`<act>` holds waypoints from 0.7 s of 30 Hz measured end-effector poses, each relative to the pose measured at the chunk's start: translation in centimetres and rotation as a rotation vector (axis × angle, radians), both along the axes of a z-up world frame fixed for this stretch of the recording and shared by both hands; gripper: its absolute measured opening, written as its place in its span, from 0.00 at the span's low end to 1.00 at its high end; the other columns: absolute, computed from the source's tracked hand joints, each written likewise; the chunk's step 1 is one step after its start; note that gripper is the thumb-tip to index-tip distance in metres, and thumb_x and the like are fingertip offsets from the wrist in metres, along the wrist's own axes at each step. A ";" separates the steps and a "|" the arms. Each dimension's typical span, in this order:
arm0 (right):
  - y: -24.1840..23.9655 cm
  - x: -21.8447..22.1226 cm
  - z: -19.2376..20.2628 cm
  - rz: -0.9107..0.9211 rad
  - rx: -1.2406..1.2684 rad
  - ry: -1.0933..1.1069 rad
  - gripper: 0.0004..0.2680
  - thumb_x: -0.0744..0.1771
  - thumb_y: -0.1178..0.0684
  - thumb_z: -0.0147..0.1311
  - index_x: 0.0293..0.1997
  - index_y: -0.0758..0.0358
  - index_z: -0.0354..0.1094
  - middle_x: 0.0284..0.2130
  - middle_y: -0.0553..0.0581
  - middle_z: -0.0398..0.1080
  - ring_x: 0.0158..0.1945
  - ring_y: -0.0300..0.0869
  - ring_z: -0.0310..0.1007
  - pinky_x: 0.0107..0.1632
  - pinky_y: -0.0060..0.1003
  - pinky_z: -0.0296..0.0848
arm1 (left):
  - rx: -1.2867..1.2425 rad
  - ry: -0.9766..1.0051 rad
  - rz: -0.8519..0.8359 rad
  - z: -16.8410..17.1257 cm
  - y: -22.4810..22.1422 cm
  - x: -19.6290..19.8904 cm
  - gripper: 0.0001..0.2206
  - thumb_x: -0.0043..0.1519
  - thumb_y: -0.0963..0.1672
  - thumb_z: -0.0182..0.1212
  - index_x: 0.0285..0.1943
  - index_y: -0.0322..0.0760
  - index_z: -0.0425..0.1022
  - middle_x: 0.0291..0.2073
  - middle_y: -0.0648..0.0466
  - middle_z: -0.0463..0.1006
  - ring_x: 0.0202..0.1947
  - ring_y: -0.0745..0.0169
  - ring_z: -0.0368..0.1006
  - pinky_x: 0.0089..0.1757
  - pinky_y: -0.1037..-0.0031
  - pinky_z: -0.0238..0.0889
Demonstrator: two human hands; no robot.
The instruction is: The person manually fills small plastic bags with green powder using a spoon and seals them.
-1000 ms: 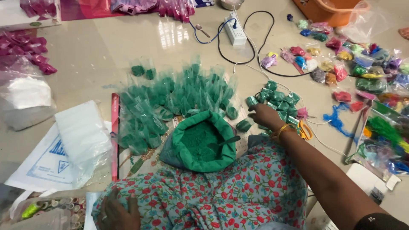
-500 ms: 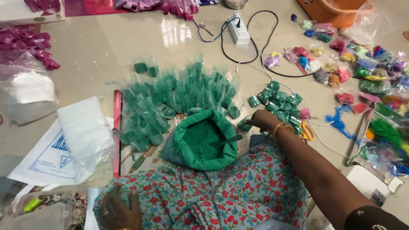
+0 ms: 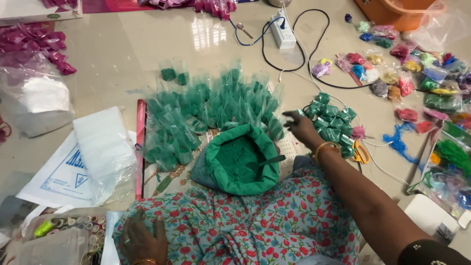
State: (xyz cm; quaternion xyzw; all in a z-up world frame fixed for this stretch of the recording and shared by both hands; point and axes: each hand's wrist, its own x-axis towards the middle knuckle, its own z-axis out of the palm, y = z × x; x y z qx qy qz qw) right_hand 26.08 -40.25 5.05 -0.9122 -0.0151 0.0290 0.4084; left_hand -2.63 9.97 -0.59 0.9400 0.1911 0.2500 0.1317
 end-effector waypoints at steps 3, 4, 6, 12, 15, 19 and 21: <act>-2.7 1.0 -2.4 -0.169 0.076 -0.132 0.16 0.62 0.61 0.52 0.55 0.60 0.71 0.48 0.65 0.76 0.48 0.55 0.79 0.50 0.45 0.76 | -0.038 -0.001 -0.020 0.3 0.0 0.0 0.26 0.63 0.52 0.63 0.68 0.39 0.70 0.59 0.49 0.76 0.70 0.45 0.65 0.67 0.47 0.54; -4.7 1.8 -4.6 -0.244 -0.083 -0.197 0.14 0.62 0.62 0.55 0.54 0.64 0.72 0.48 0.69 0.75 0.49 0.59 0.77 0.50 0.47 0.74 | -0.053 0.004 -0.014 0.6 -0.2 0.0 0.27 0.61 0.52 0.63 0.68 0.39 0.70 0.58 0.49 0.77 0.69 0.45 0.65 0.66 0.46 0.54; -7.3 2.8 -7.3 -0.318 -0.243 -0.261 0.13 0.63 0.63 0.57 0.53 0.68 0.72 0.47 0.73 0.75 0.50 0.62 0.76 0.51 0.49 0.73 | -0.069 0.010 -0.007 0.9 -0.3 0.0 0.27 0.60 0.52 0.63 0.68 0.38 0.70 0.58 0.48 0.77 0.68 0.45 0.66 0.66 0.46 0.53; -7.9 3.2 -10.6 -0.118 -0.473 0.623 0.14 0.62 0.56 0.60 0.51 0.73 0.75 0.48 0.73 0.77 0.47 0.57 0.78 0.51 0.50 0.76 | -0.022 -0.091 0.006 -0.3 -0.1 0.1 0.24 0.59 0.51 0.67 0.63 0.38 0.74 0.54 0.48 0.79 0.66 0.46 0.68 0.64 0.48 0.56; -10.2 6.2 -19.3 -0.474 0.423 1.053 0.22 0.66 0.48 0.48 0.63 0.77 0.54 0.50 0.78 0.63 0.48 0.57 0.65 0.51 0.43 0.62 | -0.029 -0.272 -0.092 -2.2 0.4 0.4 0.24 0.63 0.50 0.67 0.63 0.34 0.73 0.54 0.47 0.78 0.63 0.43 0.69 0.63 0.52 0.58; -7.5 5.6 -22.1 -0.487 0.579 0.765 0.26 0.61 0.54 0.59 0.66 0.63 0.54 0.49 0.72 0.69 0.48 0.55 0.71 0.50 0.46 0.71 | -0.032 -0.231 -0.058 -6.0 1.8 0.8 0.26 0.55 0.48 0.67 0.61 0.32 0.73 0.49 0.46 0.78 0.60 0.41 0.71 0.67 0.50 0.57; -5.2 4.9 -20.0 -0.332 0.493 0.531 0.28 0.60 0.61 0.60 0.67 0.60 0.53 0.48 0.67 0.71 0.48 0.51 0.73 0.50 0.45 0.74 | -0.023 -0.303 -0.100 -9.0 4.3 0.4 0.26 0.56 0.48 0.66 0.62 0.31 0.72 0.50 0.43 0.78 0.59 0.39 0.70 0.67 0.51 0.56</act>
